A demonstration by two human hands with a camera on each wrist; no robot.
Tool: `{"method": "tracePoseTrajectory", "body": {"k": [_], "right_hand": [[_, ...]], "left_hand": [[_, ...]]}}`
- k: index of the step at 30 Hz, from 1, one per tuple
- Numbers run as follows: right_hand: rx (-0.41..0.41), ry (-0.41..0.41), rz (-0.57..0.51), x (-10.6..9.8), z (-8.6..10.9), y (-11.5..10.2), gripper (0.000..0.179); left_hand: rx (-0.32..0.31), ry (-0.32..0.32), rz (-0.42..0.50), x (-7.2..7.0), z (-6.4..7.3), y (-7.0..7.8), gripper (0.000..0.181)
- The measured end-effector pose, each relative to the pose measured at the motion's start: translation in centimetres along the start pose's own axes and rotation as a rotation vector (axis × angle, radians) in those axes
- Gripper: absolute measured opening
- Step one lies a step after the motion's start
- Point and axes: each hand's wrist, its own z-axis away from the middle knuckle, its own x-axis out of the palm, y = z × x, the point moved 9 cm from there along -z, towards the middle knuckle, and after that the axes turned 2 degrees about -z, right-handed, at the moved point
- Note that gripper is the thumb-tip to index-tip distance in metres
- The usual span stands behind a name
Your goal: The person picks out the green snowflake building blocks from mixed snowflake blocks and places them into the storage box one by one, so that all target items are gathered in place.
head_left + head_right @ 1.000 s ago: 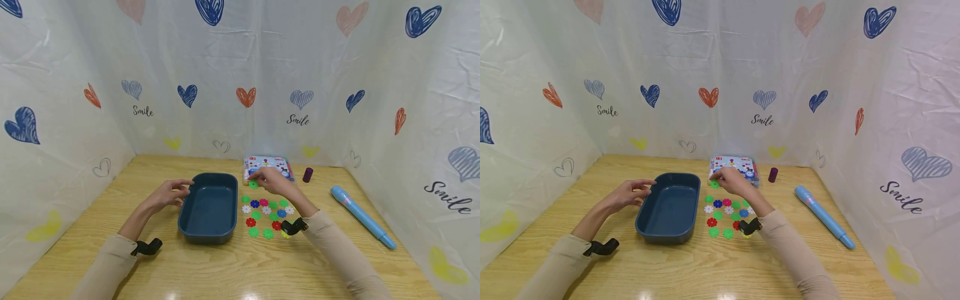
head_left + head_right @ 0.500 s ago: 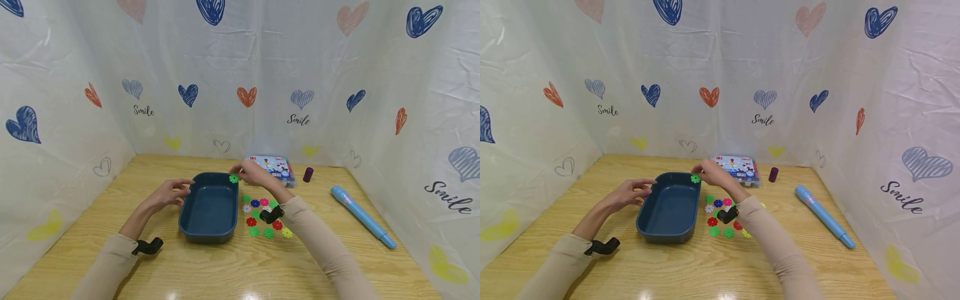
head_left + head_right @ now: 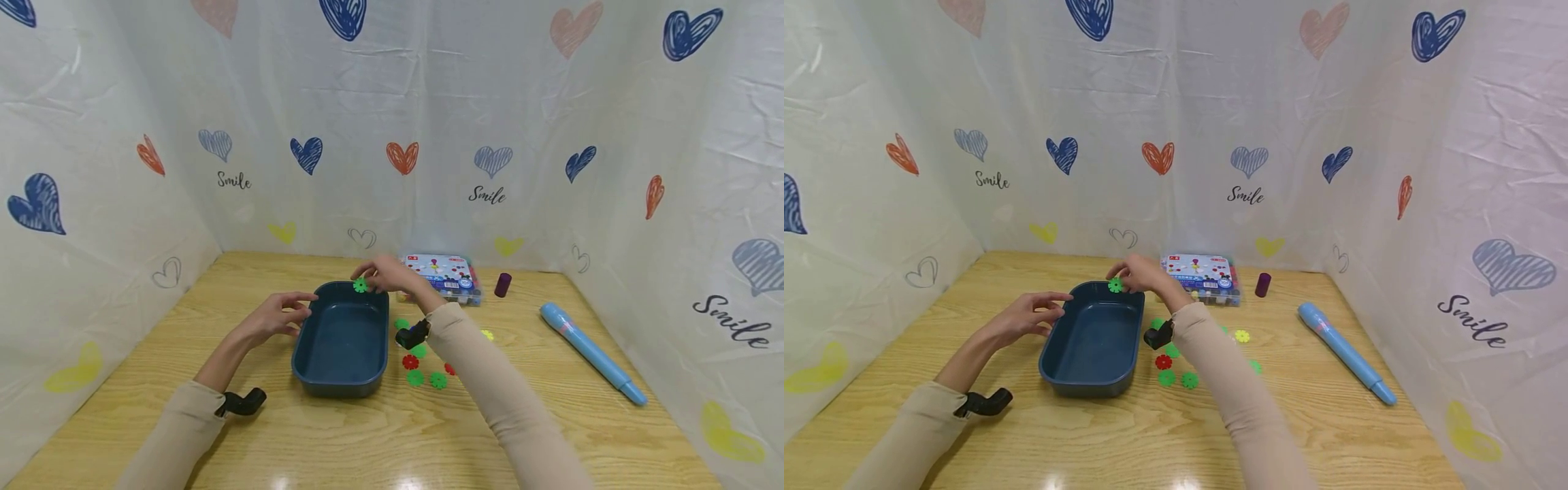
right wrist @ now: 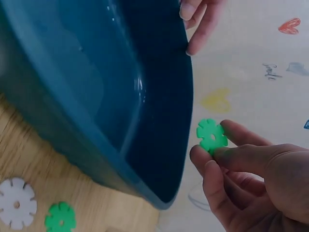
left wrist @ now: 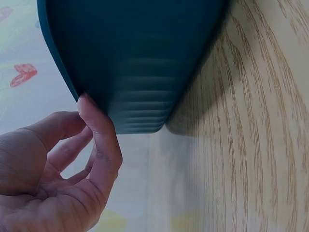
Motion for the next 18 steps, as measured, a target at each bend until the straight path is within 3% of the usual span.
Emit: {"method": "tracePoseTrajectory", "body": {"k": [11, 18], "right_hand": [[0.042, -0.045, -0.131, 2.3, -2.0, -0.8, 0.031], [0.047, -0.019, -0.153, 3.6, -2.6, -0.5, 0.031]], "left_hand": [[0.006, -0.015, 0.005, -0.1, 0.2, 0.0, 0.048], [0.004, -0.016, 0.019, 0.0, 0.0, -0.2, 0.050]]}}
